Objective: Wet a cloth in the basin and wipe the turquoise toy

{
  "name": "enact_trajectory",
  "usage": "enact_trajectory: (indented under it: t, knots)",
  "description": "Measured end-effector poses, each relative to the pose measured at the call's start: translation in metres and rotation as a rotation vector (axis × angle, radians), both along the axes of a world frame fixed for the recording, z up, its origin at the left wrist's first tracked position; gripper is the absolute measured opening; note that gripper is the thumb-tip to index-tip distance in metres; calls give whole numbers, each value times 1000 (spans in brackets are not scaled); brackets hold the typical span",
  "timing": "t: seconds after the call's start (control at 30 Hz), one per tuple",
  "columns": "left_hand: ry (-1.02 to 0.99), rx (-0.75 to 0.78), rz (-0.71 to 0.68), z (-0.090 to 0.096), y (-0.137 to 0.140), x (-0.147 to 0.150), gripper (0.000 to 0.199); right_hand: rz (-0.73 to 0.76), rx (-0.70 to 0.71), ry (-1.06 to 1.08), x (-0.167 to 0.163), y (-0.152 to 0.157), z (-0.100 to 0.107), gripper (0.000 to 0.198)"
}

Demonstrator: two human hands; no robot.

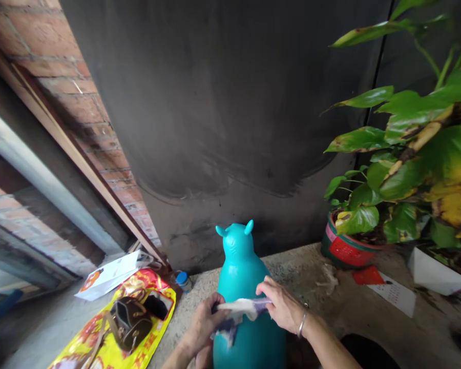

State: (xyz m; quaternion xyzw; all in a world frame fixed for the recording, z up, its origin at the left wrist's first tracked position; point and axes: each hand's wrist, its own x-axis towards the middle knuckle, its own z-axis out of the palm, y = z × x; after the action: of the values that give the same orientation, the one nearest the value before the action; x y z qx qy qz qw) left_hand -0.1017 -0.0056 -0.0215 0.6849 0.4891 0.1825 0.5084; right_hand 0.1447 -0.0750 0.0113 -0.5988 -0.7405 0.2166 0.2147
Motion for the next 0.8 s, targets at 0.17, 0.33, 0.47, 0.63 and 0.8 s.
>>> enact_trajectory:
  t: [0.17, 0.33, 0.47, 0.63, 0.8]
  knots:
    - [95, 99, -41, 27, 14, 6, 12, -128, 97, -223, 11, 6, -6, 33]
    - [225, 221, -97, 43, 38, 8, 23, -286, 171, -285, 20, 24, 8, 27]
    - [305, 373, -74, 66, 64, 7, 22, -324, 264, -319, 19, 41, 47, 25]
    - [413, 510, -103, 79, 66, 5, 9, -332, 268, -365, 15, 39, 62, 33]
    - [619, 342, -315, 35, 27, -5, 20, -280, 10, -388, 0, -10, -6, 38]
